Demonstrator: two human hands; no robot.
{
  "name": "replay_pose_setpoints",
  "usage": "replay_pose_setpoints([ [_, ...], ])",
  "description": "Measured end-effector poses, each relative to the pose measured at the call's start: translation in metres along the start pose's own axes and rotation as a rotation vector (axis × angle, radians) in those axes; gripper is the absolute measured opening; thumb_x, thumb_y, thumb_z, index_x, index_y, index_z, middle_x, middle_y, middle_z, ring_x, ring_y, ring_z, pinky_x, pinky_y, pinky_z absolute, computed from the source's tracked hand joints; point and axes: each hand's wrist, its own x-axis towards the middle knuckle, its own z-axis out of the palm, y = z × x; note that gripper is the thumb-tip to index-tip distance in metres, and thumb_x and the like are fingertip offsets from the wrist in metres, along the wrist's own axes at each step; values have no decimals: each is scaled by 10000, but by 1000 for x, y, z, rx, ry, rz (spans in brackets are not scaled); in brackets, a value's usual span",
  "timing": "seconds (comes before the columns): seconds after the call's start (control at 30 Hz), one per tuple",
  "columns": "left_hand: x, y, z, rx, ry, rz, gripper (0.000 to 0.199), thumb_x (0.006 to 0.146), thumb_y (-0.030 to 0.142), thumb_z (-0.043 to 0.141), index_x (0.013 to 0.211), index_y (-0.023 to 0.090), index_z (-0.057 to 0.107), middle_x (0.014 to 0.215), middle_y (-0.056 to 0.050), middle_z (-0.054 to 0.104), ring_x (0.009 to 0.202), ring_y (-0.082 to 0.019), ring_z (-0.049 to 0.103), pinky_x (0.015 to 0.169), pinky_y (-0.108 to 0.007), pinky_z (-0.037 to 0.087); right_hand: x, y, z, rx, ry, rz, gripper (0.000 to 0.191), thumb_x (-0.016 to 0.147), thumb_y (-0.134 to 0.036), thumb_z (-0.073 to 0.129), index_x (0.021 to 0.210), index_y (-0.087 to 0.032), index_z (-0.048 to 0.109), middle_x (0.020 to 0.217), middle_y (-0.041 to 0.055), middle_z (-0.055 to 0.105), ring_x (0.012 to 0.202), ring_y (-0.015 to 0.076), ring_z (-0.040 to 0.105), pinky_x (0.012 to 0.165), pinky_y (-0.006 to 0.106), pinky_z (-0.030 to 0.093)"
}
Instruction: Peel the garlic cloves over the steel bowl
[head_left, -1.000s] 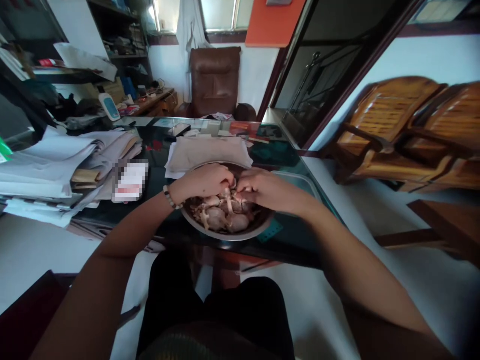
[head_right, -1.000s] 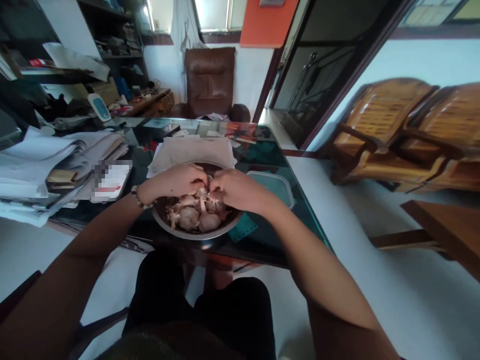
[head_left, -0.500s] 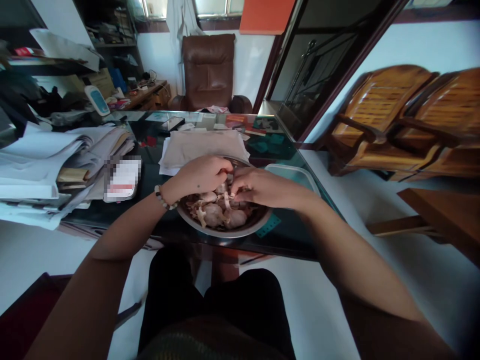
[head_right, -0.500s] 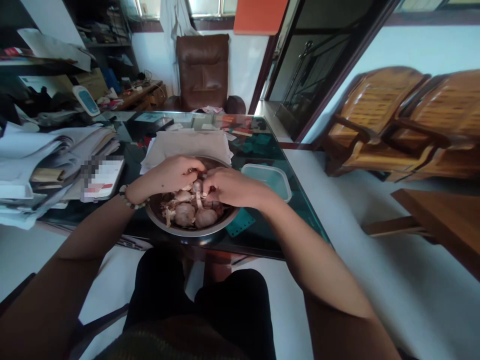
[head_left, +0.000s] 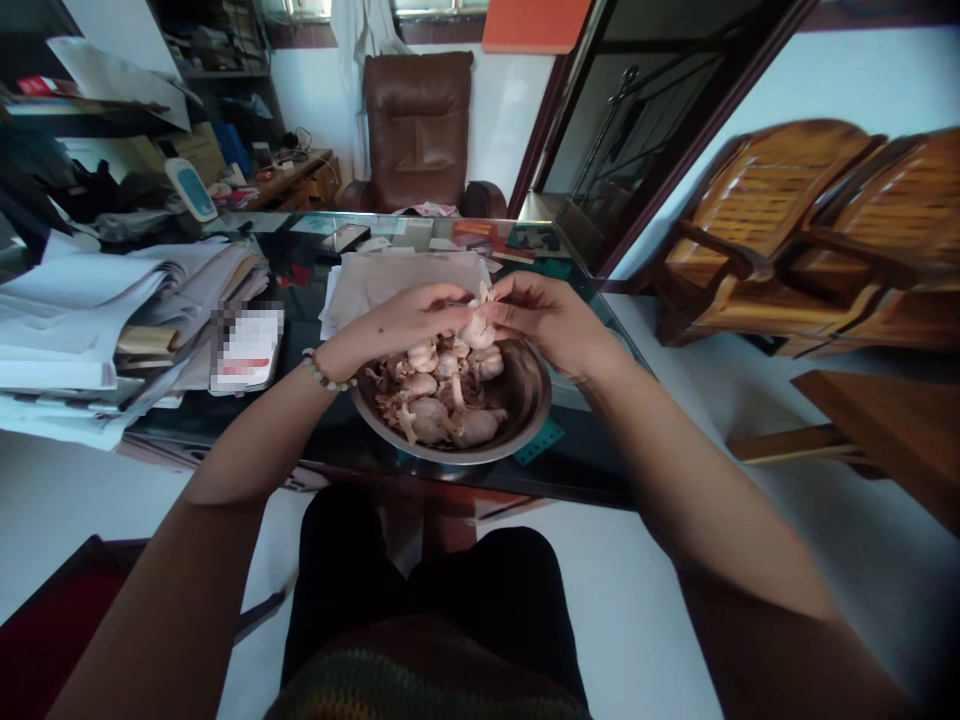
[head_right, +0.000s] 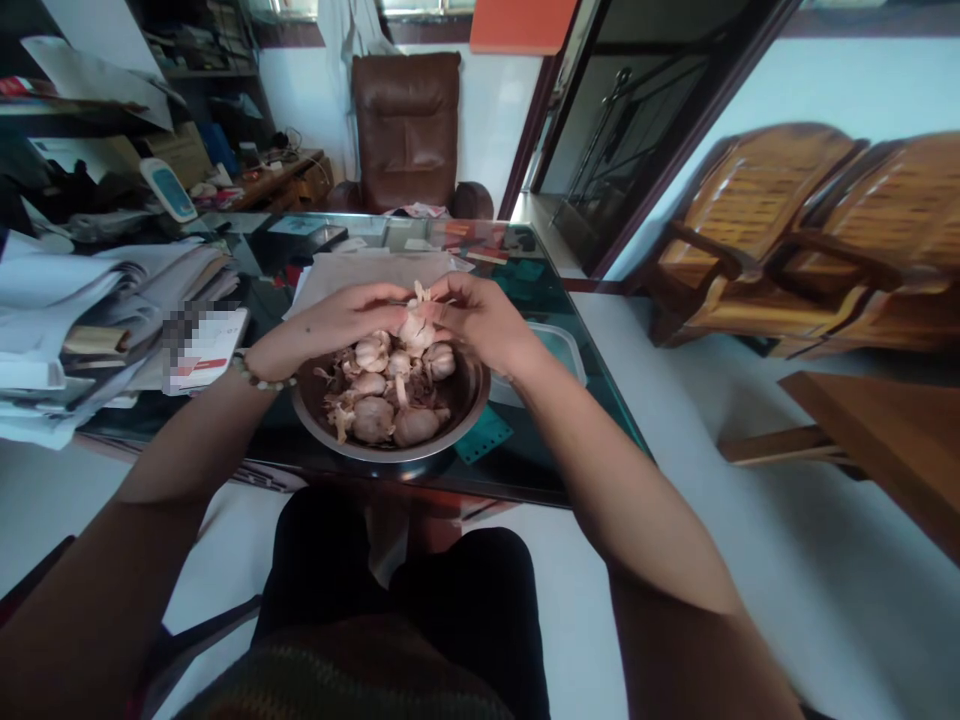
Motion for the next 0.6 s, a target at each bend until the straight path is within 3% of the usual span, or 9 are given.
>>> replay_pose_setpoints([
  [0.13,0,-1,-2,-106,-12,-43,302,873,350,524,990,107,659,944,-46,667,844,-139,608,742,-249,462,0,0,0,-22,13,-67,364,614,-439,852,767,-201,624,764,-8,636,705,148,600,674,296,504],
  [0.3,3,-13,-2,-114,-34,-22,333,735,225,628,1051,121,651,961,-41,687,838,-139,627,712,-240,470,0,-1,-5,-89,-138,-85,274,644,-338,836,814,-187,682,888,34,700,852,185,643,804,328,504],
  [0.43,7,-25,2,-163,-26,4,348,689,188,637,1031,125,654,959,-46,697,840,-139,637,694,-230,470,3,5,-7,-133,-45,-40,315,645,-337,833,871,-192,667,840,32,702,785,193,648,725,324,514],
  [0.6,11,-29,6,-276,3,21,389,637,91,643,1025,118,637,1011,-59,694,871,-132,641,723,-221,485,5,12,-2,-228,-122,80,375,685,-408,801,947,-205,626,731,6,658,580,181,621,551,322,495],
])
